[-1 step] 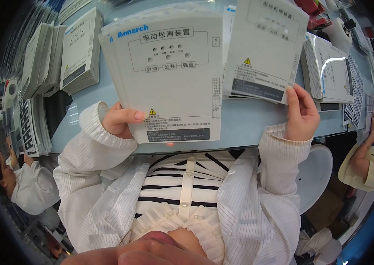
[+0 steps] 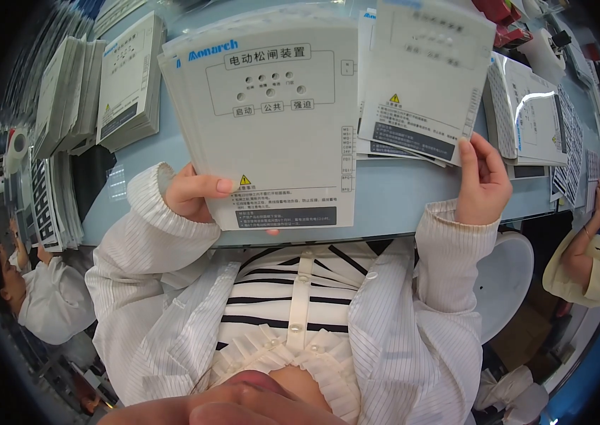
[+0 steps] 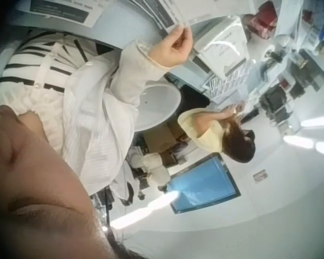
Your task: The recorder is sorting and inspecting a stack of technical manuals or device instructions at a workstation.
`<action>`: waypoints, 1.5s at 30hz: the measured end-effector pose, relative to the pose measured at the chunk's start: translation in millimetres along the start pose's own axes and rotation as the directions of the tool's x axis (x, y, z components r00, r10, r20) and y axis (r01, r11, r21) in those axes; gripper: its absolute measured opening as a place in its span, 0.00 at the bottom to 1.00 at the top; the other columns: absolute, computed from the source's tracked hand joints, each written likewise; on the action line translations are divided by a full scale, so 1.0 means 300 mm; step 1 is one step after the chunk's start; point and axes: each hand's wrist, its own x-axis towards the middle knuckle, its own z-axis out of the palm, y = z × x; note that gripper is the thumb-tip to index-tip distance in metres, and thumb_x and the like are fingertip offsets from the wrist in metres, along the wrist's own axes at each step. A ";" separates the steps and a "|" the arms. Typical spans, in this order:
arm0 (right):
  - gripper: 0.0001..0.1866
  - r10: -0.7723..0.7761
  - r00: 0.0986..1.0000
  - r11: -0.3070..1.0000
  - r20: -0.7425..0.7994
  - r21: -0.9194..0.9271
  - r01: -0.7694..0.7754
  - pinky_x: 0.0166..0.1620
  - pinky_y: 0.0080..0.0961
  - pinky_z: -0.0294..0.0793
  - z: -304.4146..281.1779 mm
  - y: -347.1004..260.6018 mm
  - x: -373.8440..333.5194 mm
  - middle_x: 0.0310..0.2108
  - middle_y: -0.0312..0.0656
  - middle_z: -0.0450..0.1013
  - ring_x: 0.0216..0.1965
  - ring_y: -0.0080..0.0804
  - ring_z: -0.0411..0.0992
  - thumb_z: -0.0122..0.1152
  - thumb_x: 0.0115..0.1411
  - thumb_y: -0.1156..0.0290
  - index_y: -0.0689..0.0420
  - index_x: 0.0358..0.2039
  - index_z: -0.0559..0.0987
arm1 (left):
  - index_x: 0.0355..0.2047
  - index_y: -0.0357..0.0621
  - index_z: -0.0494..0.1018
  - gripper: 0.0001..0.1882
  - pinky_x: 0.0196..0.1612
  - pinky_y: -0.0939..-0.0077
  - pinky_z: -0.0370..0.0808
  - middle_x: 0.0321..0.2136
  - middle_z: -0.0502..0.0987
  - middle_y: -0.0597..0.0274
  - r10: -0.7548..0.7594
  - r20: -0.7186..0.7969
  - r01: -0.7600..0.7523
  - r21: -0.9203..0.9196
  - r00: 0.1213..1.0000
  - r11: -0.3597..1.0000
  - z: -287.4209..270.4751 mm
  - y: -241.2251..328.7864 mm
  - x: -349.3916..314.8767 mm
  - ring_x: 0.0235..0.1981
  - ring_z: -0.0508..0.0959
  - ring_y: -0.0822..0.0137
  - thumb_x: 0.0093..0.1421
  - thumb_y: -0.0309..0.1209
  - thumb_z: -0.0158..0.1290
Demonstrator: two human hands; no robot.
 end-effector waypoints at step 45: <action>0.13 -0.322 0.947 0.756 0.003 -0.602 0.259 0.25 0.08 0.57 0.062 -0.063 -0.029 0.26 0.30 0.67 0.21 0.10 0.58 0.66 0.52 0.72 0.62 0.37 0.78 | 0.54 0.34 0.60 0.33 0.47 0.45 0.72 0.49 0.69 0.43 -0.003 0.065 0.014 -0.169 0.998 0.985 -0.043 -0.017 -0.004 0.48 0.72 0.46 0.44 0.28 0.52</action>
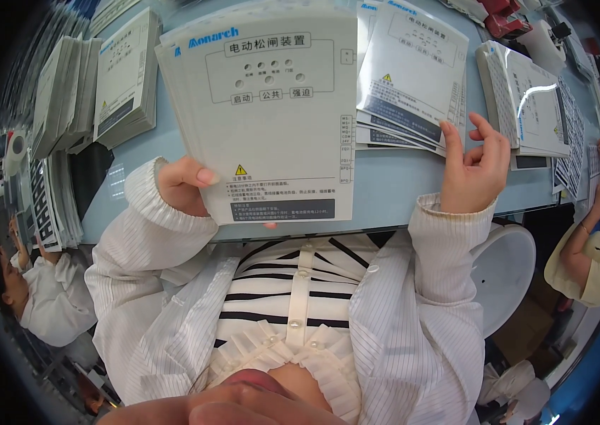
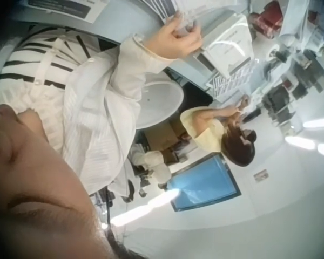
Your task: The recorder is sorting and inspecting a stack of technical manuals or device instructions at a workstation.
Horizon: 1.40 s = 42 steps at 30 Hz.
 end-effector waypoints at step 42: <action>0.14 0.018 1.000 0.984 0.008 0.179 -0.019 0.26 0.09 0.58 -0.007 -0.029 -0.033 0.23 0.29 0.66 0.21 0.12 0.58 0.68 0.49 0.72 0.62 0.37 0.78 | 0.58 0.40 0.55 0.38 0.40 0.39 0.75 0.52 0.66 0.42 -0.017 -0.034 0.021 0.127 0.999 0.992 0.046 0.010 0.009 0.50 0.70 0.41 0.46 0.29 0.54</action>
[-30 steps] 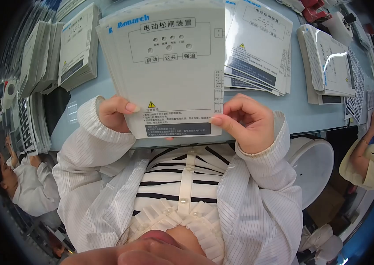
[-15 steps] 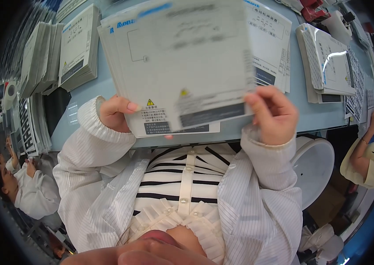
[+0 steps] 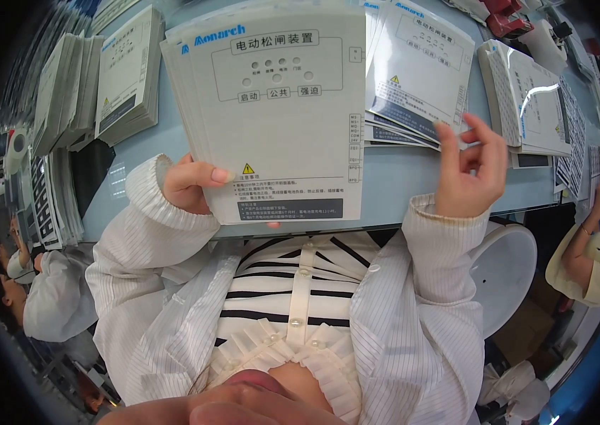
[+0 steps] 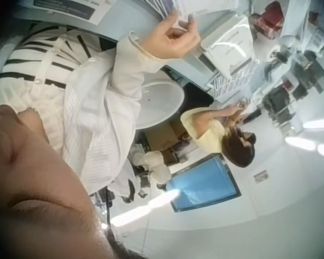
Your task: The recorder is sorting and inspecting a stack of technical manuals or device instructions at a workstation.
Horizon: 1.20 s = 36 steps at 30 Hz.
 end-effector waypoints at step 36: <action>0.12 0.233 0.968 0.917 0.087 0.311 -0.249 0.23 0.08 0.56 -0.018 0.131 0.049 0.24 0.31 0.70 0.18 0.11 0.58 0.65 0.53 0.74 0.64 0.38 0.78 | 0.54 0.34 0.60 0.34 0.47 0.54 0.74 0.46 0.72 0.43 0.020 -0.063 -0.015 0.078 0.998 0.997 0.011 0.004 -0.009 0.46 0.74 0.48 0.46 0.31 0.56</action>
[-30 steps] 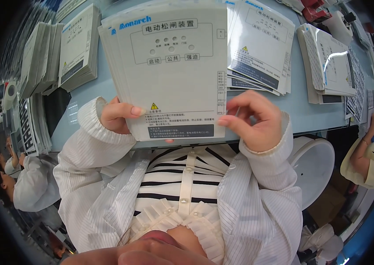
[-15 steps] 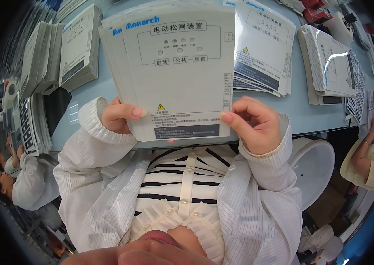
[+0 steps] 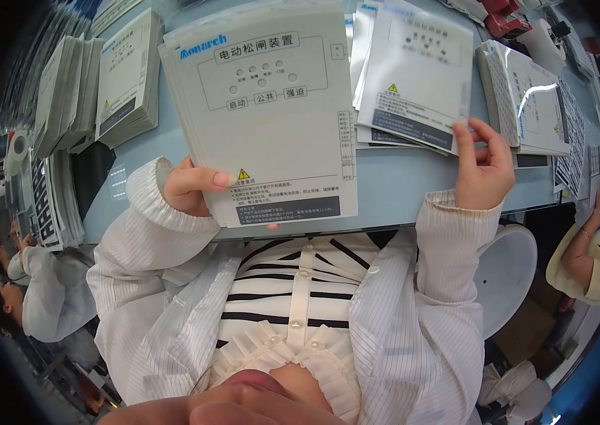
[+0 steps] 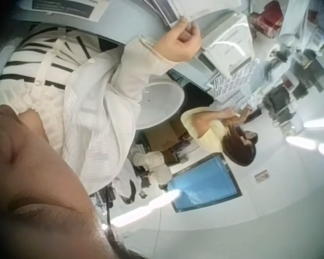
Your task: The recorder is sorting and inspecting a stack of technical manuals or device instructions at a workstation.
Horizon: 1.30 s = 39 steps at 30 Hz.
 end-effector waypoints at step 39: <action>0.09 0.018 0.999 1.000 -0.042 -0.007 -0.018 0.22 0.07 0.53 0.014 -0.029 -0.027 0.23 0.29 0.69 0.17 0.10 0.56 0.63 0.54 0.74 0.62 0.36 0.78 | 0.56 0.36 0.58 0.35 0.51 0.53 0.71 0.49 0.69 0.45 -0.032 0.069 0.039 -0.104 0.997 0.994 -0.063 -0.029 0.001 0.50 0.71 0.49 0.45 0.28 0.54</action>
